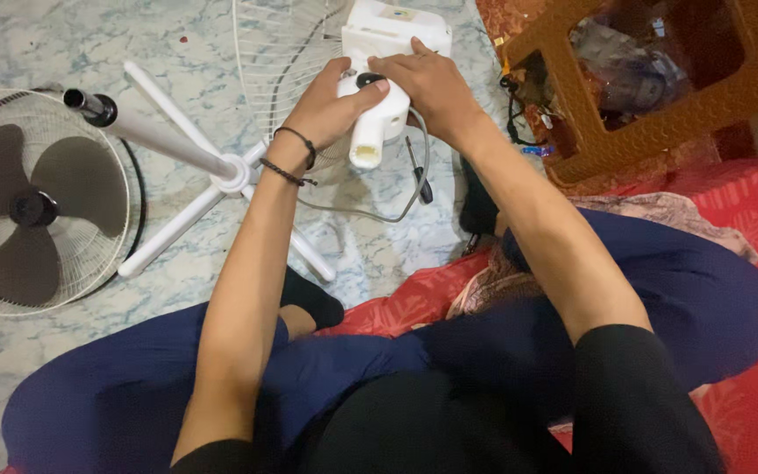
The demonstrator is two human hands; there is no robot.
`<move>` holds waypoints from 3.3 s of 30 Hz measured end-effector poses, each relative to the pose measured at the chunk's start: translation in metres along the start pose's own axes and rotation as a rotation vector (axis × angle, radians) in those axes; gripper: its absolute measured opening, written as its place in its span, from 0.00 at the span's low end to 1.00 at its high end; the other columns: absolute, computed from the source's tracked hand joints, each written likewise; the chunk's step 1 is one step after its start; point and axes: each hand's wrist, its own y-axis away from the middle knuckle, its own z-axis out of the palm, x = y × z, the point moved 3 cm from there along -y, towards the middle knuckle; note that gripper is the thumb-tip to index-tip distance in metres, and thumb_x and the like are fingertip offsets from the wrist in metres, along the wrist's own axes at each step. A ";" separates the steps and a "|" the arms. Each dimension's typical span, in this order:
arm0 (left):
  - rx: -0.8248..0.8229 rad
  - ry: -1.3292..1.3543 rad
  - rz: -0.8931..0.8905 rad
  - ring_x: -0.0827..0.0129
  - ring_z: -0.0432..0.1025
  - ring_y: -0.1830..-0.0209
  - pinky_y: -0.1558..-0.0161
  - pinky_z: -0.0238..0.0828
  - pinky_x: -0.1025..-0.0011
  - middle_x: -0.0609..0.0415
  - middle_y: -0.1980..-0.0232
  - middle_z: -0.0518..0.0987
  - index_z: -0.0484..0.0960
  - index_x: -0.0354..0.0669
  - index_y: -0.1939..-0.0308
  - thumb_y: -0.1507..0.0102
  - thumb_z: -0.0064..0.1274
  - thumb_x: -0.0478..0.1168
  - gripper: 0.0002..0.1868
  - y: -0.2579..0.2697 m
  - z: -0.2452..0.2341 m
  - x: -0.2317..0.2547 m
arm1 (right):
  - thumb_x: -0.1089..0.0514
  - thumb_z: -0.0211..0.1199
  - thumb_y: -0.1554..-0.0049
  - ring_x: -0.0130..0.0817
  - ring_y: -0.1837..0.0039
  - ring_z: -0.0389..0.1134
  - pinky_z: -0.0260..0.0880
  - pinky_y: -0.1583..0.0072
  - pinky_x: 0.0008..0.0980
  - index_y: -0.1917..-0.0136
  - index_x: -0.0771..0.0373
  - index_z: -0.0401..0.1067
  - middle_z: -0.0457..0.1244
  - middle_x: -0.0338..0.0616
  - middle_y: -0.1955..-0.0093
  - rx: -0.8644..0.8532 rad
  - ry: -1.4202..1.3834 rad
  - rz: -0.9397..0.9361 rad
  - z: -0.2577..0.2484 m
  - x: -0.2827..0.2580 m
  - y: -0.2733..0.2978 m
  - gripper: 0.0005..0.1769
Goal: The person disassembles a white pedestal fan by removing the motor housing and stand components using a screwdriver. They then reassemble the fan by attaching the motor housing back to the stand and securing it.
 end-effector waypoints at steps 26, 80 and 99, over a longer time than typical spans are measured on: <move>-0.063 0.579 -0.317 0.68 0.73 0.42 0.46 0.71 0.71 0.48 0.38 0.77 0.64 0.40 0.28 0.35 0.51 0.51 0.35 -0.019 0.019 -0.025 | 0.63 0.70 0.51 0.40 0.31 0.68 0.54 0.24 0.57 0.31 0.60 0.69 0.68 0.44 0.34 0.050 -0.043 0.065 0.021 0.015 0.017 0.33; 0.006 0.207 0.441 0.57 0.73 0.34 0.35 0.66 0.66 0.45 0.37 0.79 0.75 0.41 0.36 0.27 0.41 0.56 0.26 -0.037 0.060 0.068 | 0.55 0.80 0.56 0.44 0.53 0.76 0.73 0.51 0.38 0.52 0.63 0.78 0.72 0.50 0.57 0.483 -0.234 0.461 0.011 0.042 0.068 0.21; 0.086 0.583 0.379 0.71 0.70 0.40 0.37 0.65 0.72 0.54 0.43 0.78 0.74 0.38 0.36 0.26 0.36 0.60 0.31 -0.036 0.026 0.038 | 0.43 0.78 0.61 0.52 0.60 0.74 0.72 0.54 0.45 0.58 0.64 0.81 0.70 0.57 0.64 0.068 -0.078 0.665 -0.037 -0.013 0.013 0.25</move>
